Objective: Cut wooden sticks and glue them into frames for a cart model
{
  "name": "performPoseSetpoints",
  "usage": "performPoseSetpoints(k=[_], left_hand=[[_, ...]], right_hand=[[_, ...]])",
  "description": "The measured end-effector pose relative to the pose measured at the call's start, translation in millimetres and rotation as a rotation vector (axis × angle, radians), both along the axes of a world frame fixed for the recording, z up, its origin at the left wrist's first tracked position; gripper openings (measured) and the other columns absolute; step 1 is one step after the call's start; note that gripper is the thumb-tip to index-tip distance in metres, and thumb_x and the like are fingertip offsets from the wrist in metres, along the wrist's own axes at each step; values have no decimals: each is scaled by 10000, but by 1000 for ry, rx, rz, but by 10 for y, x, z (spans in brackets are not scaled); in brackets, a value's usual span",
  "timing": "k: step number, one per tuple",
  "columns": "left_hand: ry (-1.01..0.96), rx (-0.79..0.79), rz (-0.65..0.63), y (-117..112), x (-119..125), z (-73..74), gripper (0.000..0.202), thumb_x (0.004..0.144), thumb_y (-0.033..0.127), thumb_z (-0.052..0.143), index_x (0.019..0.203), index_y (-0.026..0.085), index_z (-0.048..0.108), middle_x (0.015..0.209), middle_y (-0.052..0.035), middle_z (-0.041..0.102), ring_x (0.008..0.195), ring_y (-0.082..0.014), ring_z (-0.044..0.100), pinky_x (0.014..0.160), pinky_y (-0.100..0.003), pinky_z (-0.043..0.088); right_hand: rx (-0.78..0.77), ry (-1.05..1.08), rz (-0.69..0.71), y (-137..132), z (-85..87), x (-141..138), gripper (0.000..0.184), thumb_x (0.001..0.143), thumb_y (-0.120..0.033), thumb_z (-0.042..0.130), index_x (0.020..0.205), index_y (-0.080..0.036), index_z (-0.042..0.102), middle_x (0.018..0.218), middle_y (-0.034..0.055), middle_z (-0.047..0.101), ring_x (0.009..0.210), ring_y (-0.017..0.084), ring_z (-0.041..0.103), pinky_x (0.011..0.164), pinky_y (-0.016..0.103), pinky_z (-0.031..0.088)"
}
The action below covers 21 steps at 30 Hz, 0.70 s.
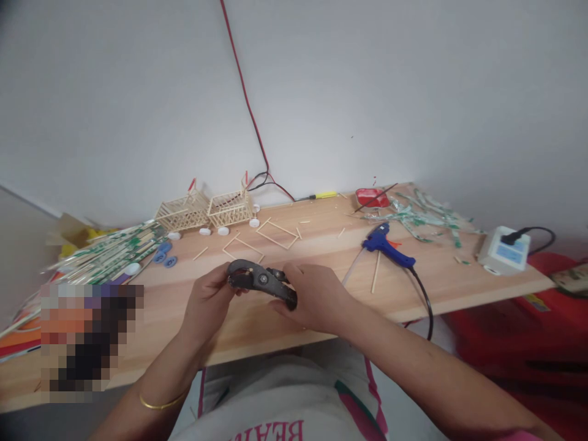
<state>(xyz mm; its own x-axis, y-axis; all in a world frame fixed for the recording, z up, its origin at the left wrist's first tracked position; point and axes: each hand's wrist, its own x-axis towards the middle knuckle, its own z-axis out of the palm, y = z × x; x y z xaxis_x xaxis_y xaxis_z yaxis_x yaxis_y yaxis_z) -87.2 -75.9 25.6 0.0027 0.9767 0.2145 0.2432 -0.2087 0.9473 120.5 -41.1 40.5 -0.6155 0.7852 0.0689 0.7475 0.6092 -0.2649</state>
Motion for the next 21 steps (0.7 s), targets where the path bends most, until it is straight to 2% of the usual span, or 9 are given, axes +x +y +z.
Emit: performPoseSetpoints(k=[13, 18, 21], left_hand=[[77, -34, 21, 31, 1, -95, 149, 824, 255, 515, 770, 182, 633, 648, -1, 583, 649, -133, 534, 605, -231, 404], [10, -52, -7, 60, 22, -93, 180, 846, 287, 506, 754, 169, 606, 631, 8, 559, 609, -115, 511, 594, -226, 401], [-97, -63, -19, 68, 45, -82, 194, 860, 313, 495, 796, 165, 602, 649, 8, 552, 588, -105, 495, 576, -225, 401]], right_hand=[[20, -139, -4, 77, -108, -6, 408, 807, -551, 464, 900, -167, 567, 747, 91, 668, 697, 252, 631, 542, 283, 316], [-111, 16, 26, 102, -51, 27, 317, 778, -502, 535, 858, -196, 553, 768, 52, 647, 702, 203, 601, 557, 251, 322], [-155, 114, -28, 120, 8, 77, 328, 772, -523, 534, 841, -203, 503, 716, 22, 607, 653, 173, 563, 550, 238, 319]])
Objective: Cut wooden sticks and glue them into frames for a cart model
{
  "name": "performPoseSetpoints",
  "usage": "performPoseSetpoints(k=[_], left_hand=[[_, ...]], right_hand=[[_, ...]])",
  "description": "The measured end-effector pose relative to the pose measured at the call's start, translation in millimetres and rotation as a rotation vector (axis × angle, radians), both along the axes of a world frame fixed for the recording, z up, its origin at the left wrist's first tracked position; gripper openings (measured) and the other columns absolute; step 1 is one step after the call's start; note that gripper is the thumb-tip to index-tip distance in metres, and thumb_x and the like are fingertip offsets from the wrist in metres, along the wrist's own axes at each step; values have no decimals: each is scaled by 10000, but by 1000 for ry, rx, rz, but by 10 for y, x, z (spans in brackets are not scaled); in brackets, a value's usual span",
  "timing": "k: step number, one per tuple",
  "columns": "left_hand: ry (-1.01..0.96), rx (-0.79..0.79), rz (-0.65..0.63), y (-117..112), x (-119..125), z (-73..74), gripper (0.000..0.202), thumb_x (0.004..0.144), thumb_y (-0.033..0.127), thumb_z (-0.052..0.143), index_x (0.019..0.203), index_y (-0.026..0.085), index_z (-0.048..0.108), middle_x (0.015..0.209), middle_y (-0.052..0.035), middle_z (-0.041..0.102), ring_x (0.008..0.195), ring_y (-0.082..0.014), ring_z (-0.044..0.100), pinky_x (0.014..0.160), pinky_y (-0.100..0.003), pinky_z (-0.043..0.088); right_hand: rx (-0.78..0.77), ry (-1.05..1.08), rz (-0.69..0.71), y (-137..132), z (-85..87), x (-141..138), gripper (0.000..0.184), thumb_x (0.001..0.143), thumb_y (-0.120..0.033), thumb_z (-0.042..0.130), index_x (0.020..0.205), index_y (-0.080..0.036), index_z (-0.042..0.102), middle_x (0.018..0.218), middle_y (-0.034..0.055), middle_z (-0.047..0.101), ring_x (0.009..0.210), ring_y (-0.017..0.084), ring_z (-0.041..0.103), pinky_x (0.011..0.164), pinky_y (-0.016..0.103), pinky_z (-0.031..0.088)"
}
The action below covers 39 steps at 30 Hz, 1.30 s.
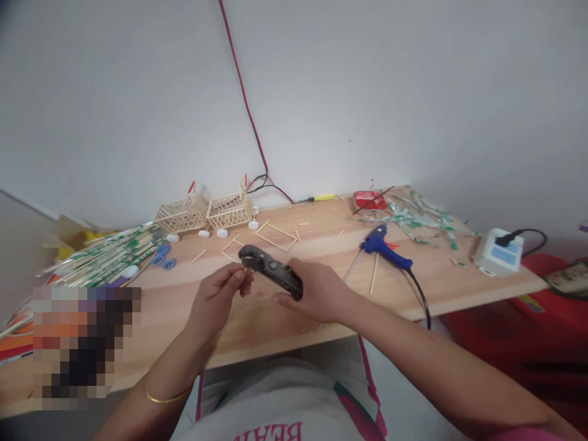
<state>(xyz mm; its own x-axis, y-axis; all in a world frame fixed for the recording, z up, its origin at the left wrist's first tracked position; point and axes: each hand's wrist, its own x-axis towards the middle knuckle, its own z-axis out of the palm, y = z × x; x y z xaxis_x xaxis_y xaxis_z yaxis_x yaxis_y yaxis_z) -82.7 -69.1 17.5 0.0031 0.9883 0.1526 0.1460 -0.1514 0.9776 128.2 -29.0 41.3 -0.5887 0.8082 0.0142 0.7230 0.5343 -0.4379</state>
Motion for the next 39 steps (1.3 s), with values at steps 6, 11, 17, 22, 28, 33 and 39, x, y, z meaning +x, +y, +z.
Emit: performPoseSetpoints(k=[6, 11, 17, 22, 28, 33, 39], left_hand=[[18, 29, -22, -8, 8, 17, 211, 882, 311, 467, 799, 162, 591, 635, 17, 521, 601, -99, 471, 608, -228, 381], [88, 57, -38, -7, -16, -10, 211, 893, 294, 444, 791, 164, 575, 629, 25, 491, 617, -102, 460, 625, -232, 365], [138, 93, -25, -22, -35, 14, 210, 885, 291, 453, 758, 165, 562, 627, 25, 476, 612, -106, 456, 607, -231, 353], [179, 97, -3, -29, -43, 19, 200, 880, 272, 456, 741, 168, 556, 618, 28, 465, 612, -106, 445, 610, -230, 340], [122, 78, -19, -20, -40, -29, 199, 879, 294, 464, 760, 169, 564, 621, 31, 444, 612, -104, 420, 609, -228, 326], [53, 42, -28, -22, -18, -21, 218, 870, 308, 477, 738, 164, 574, 591, 33, 413, 590, -103, 393, 581, -225, 305], [44, 3, -8, -38, -13, -59, 202, 873, 296, 475, 774, 169, 597, 589, 35, 409, 594, -100, 371, 590, -222, 296]], right_hand=[[77, -57, -21, -23, 35, 32, 352, 740, -524, 567, 844, -200, 476, 747, 33, 605, 656, 173, 546, 554, 247, 308], [125, -98, 6, -56, 28, -7, 384, 740, -530, 565, 904, -188, 502, 823, 58, 631, 721, 197, 572, 580, 257, 327], [117, -116, 18, -61, 33, -25, 383, 753, -530, 555, 937, -196, 519, 827, 53, 652, 743, 215, 600, 578, 260, 326], [128, -126, 32, -68, 42, -28, 361, 750, -510, 566, 938, -203, 540, 794, 47, 656, 746, 220, 610, 571, 259, 322], [152, -120, 48, -65, 44, -28, 367, 747, -502, 574, 958, -203, 549, 774, 45, 658, 732, 219, 618, 557, 255, 320], [163, -124, 57, -61, 26, -33, 377, 749, -491, 576, 994, -205, 552, 766, 40, 666, 720, 223, 626, 547, 257, 318], [148, -176, 64, -49, -9, -42, 410, 760, -511, 548, 1030, -202, 548, 842, 58, 686, 753, 228, 637, 567, 261, 331]])
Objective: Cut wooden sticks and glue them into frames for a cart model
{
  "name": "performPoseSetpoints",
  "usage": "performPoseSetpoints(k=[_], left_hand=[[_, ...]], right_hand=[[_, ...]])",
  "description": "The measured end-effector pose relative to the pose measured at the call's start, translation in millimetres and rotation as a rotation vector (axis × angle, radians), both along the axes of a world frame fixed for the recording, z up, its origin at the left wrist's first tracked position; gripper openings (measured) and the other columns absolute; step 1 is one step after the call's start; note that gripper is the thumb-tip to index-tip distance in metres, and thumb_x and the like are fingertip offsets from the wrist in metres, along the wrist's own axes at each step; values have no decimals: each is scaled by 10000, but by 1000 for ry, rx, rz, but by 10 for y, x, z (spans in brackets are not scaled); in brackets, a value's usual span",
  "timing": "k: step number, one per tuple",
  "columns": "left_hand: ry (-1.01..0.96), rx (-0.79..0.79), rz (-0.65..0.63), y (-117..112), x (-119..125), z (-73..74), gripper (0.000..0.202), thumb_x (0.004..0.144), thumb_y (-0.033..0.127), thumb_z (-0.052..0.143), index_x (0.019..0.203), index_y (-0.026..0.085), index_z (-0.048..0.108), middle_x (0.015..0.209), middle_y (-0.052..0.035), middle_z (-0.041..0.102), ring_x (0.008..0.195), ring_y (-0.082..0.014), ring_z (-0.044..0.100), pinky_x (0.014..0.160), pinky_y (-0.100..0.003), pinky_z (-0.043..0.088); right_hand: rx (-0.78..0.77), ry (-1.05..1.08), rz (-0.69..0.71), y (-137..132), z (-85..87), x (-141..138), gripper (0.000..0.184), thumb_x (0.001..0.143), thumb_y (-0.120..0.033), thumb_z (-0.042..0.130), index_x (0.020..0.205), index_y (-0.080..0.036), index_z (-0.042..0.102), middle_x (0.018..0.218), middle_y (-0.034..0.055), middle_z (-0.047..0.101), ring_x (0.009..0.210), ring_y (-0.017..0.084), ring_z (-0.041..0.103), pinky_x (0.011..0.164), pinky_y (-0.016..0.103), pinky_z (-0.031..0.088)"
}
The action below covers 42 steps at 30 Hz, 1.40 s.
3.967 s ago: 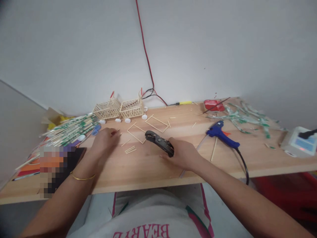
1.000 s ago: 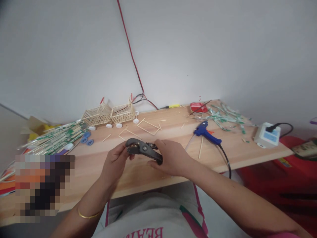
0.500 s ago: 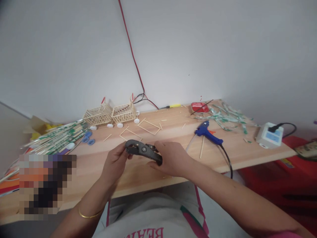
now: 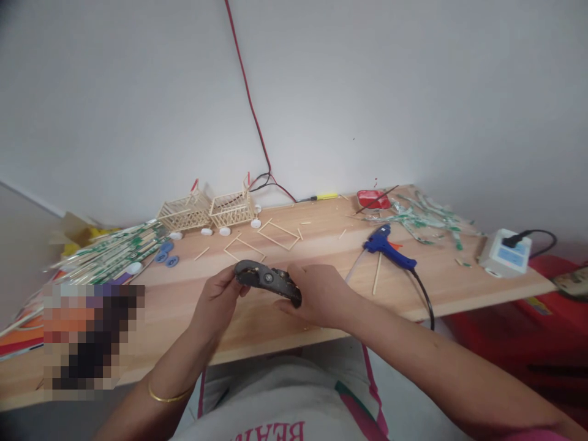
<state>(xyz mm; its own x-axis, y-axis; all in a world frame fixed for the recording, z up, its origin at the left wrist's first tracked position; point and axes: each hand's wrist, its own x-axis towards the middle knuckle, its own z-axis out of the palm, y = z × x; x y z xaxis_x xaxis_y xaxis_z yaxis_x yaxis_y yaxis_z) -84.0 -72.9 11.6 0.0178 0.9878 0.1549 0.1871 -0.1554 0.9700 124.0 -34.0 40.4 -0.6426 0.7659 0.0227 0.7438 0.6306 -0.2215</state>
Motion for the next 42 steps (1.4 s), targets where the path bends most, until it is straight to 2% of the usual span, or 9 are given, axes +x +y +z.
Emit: performPoseSetpoints(k=[6, 11, 16, 18, 21, 26, 31, 37, 42], left_hand=[[-15, -8, 5, -6, 10, -57, 206, 869, 307, 477, 842, 165, 623, 599, 31, 420, 594, -101, 378, 588, -222, 306], [92, -20, 13, 23, -87, -23, 232, 858, 341, 471, 809, 165, 614, 631, 13, 498, 605, -116, 436, 595, -229, 350], [535, 139, 329, 182, -676, 139, 208, 808, 320, 504, 791, 173, 650, 827, -55, 646, 812, -183, 557, 765, -283, 396], [704, 65, 447, 258, -944, 153, 219, 790, 310, 502, 771, 165, 665, 833, -71, 669, 826, -207, 567, 758, -296, 391], [841, -129, 388, 346, -1143, 54, 234, 781, 305, 487, 729, 157, 660, 760, -64, 674, 712, -193, 568, 647, -276, 371], [856, -162, 282, 420, -1034, -163, 204, 746, 317, 533, 646, 172, 635, 618, -30, 633, 627, -173, 541, 578, -251, 337], [832, -157, 351, 516, -1117, -73, 249, 777, 367, 504, 765, 171, 657, 782, -69, 668, 744, -197, 559, 642, -271, 345], [743, -211, 446, 731, -1285, -21, 142, 638, 190, 617, 521, 152, 547, 656, -77, 602, 746, -215, 537, 693, -301, 339], [498, -200, 489, 587, -1127, -43, 132, 708, 262, 596, 652, 144, 573, 649, -39, 581, 675, -165, 529, 645, -276, 378]], right_hand=[[33, -93, -15, 15, -91, -29, 400, 768, -563, 510, 883, -184, 566, 745, 71, 676, 678, 241, 631, 515, 267, 272], [-22, -18, -32, 57, -104, -53, 333, 765, -529, 534, 805, -199, 548, 698, 44, 651, 664, 210, 611, 517, 252, 269], [-90, 78, -108, 97, -102, 58, 303, 765, -504, 541, 783, -204, 502, 737, 32, 634, 656, 179, 579, 538, 240, 299], [-116, 78, -128, 90, -132, 116, 286, 765, -485, 546, 795, -205, 498, 735, 31, 631, 652, 181, 575, 540, 240, 300], [-156, 73, -143, 60, -198, 162, 265, 763, -465, 549, 804, -209, 497, 742, 31, 631, 664, 192, 580, 547, 244, 305], [-168, 59, -146, 23, -248, 179, 242, 746, -437, 568, 785, -216, 478, 737, 22, 629, 673, 197, 586, 548, 246, 306], [-174, 46, -154, 21, -225, 269, 230, 753, -429, 558, 778, -220, 466, 727, 19, 623, 654, 192, 581, 538, 243, 300], [-193, 41, -144, 21, -249, 285, 216, 753, -413, 566, 793, -219, 480, 735, 18, 622, 662, 194, 584, 538, 242, 293], [-233, 80, -142, 10, -243, 228, 216, 753, -406, 575, 794, -215, 483, 730, 16, 618, 647, 188, 573, 535, 242, 291]])
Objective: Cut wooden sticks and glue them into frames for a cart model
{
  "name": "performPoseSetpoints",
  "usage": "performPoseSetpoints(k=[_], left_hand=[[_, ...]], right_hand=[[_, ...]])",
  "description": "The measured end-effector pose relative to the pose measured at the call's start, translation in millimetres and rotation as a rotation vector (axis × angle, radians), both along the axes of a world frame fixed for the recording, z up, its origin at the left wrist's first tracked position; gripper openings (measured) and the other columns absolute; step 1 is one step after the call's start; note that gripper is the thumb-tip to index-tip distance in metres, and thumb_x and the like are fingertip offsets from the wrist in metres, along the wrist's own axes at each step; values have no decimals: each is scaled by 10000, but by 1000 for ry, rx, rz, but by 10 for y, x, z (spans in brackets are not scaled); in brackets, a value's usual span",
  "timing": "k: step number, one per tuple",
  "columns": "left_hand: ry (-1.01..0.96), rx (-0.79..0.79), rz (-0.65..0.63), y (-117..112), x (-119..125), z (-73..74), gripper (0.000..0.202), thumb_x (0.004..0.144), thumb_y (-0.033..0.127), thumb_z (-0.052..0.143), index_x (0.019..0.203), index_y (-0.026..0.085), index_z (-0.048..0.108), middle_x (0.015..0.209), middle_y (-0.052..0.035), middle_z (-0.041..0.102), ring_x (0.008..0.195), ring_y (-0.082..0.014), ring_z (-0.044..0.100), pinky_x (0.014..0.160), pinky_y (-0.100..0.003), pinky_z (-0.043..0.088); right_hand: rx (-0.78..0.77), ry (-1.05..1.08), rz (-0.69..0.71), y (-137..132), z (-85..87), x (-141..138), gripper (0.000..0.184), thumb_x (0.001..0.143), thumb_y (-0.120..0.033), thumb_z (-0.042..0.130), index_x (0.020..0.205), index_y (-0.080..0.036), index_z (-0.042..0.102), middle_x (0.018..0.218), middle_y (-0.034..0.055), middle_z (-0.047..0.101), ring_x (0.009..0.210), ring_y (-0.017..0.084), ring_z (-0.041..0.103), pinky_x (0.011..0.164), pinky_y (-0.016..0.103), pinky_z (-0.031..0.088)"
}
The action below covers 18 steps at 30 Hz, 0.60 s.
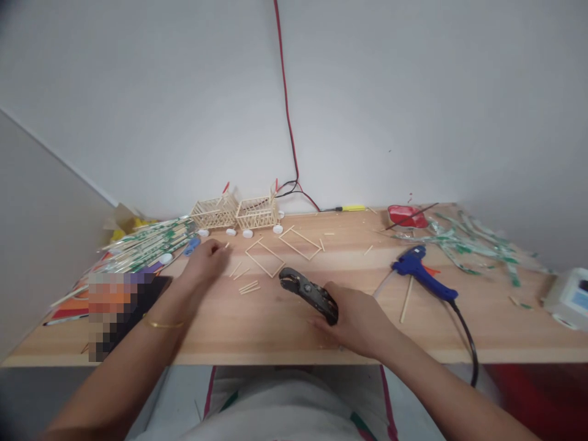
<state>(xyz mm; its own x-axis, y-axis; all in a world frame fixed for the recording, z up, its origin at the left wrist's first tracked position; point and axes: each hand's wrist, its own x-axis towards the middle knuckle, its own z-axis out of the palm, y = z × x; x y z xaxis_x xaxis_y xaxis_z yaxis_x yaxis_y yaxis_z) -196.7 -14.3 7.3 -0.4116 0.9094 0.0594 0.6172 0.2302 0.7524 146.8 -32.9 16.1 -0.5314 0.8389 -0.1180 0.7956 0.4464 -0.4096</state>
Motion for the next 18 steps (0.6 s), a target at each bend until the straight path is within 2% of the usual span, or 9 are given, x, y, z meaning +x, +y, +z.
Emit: performPoseSetpoints(k=[4, 6, 8, 12, 18], left_hand=[[-323, 51, -53, -328, 360, -22, 271, 759, 323, 565, 948, 134, 608, 713, -32, 621, 599, -112, 548, 572, -235, 426], [-844, 88, -117, -473, 579, -22, 291, 679, 293, 685, 914, 128, 641, 746, -44, 634, 608, -99, 557, 576, -225, 439], [-1078, 105, -159, -579, 782, 1, 242, 658, 264, 725, 857, 144, 659, 744, -27, 632, 614, -88, 554, 575, -212, 441], [-1132, 120, -240, -678, 1060, 83, 175, 690, 267, 712, 799, 146, 648, 683, -11, 602, 628, -91, 535, 557, -202, 426], [-975, 158, -319, -696, 1211, 132, 170, 730, 278, 669, 829, 140, 653, 719, -21, 597, 595, -88, 489, 545, -214, 406]], right_hand=[[-6, 50, 4, 9, 51, -69, 216, 755, -403, 571, 820, -210, 499, 748, 21, 619, 679, 195, 569, 558, 250, 313], [-2, 87, 14, 9, 93, -121, 228, 746, -387, 582, 875, -210, 519, 777, 26, 624, 696, 195, 569, 575, 254, 330], [15, 138, 42, 0, 139, -174, 287, 736, -365, 594, 971, -212, 530, 830, 35, 629, 727, 194, 571, 599, 258, 347], [45, 176, 64, -39, 209, -238, 370, 719, -360, 615, 1042, -203, 528, 884, 52, 625, 779, 200, 570, 629, 260, 362], [104, 155, 76, -105, 243, -225, 342, 713, -373, 625, 987, -197, 521, 880, 51, 619, 795, 199, 564, 642, 260, 362]])
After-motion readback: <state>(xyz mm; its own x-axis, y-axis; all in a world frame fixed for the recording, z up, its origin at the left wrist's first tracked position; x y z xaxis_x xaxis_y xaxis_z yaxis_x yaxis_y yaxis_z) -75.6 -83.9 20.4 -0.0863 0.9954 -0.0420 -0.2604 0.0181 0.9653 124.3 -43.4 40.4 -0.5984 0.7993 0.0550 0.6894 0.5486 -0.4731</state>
